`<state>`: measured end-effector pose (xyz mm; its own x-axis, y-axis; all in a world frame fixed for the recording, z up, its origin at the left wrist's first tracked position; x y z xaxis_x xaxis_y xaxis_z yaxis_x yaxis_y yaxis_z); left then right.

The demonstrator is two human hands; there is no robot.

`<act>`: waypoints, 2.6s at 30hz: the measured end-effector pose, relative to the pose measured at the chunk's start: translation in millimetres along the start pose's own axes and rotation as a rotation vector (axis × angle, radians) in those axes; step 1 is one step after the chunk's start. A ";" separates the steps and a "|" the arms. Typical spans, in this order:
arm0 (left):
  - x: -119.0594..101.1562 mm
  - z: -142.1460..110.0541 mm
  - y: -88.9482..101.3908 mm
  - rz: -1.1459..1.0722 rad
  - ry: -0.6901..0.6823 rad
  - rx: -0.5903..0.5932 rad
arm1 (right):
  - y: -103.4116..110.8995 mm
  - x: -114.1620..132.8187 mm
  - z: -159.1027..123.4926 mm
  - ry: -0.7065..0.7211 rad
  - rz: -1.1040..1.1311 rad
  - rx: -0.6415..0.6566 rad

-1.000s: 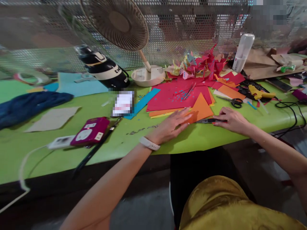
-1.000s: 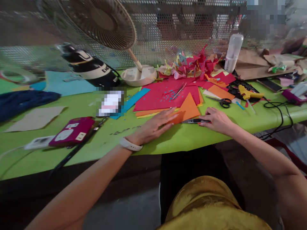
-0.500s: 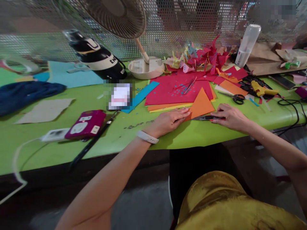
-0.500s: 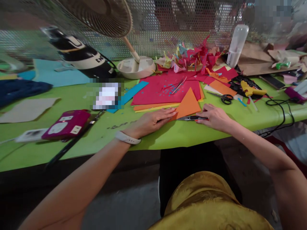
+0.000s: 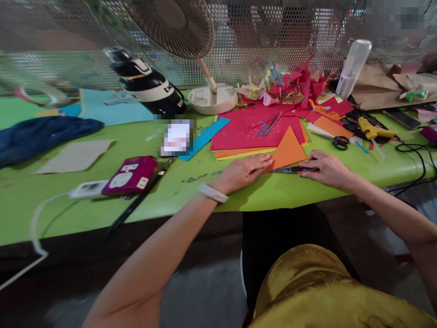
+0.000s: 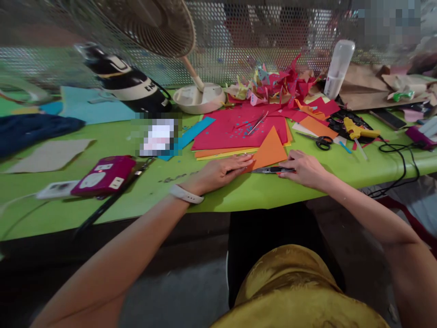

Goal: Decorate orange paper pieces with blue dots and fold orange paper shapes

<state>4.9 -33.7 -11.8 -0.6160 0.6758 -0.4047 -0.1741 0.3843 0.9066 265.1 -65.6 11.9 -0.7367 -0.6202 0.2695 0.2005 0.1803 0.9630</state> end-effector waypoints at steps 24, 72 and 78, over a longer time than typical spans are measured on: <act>26.2 16.4 19.6 -0.226 -0.095 0.127 | -0.8 5.6 5.7 -0.001 0.009 -0.009; 8.9 19.1 21.2 -0.419 -0.025 -0.122 | 42.4 -91.2 -3.5 -0.515 -0.217 -0.199; 18.0 15.2 23.8 -0.809 -0.019 -0.260 | 44.2 -79.5 0.3 -0.538 -0.290 -0.090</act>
<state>1.3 -2.8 0.6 -0.2133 0.2668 -0.9399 -0.7278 0.5984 0.3351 332.4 -8.1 33.0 -0.9872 -0.1579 -0.0231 -0.0205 -0.0179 0.9996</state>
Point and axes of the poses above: each hand's wrist, its own z-axis towards the middle knuckle, its own y-axis out of the back of the hand, x = y × z, the point moved 4 cm from there along z, towards the middle knuckle, and after that the axes turned 13 degrees about x, right-handed, at the moved point
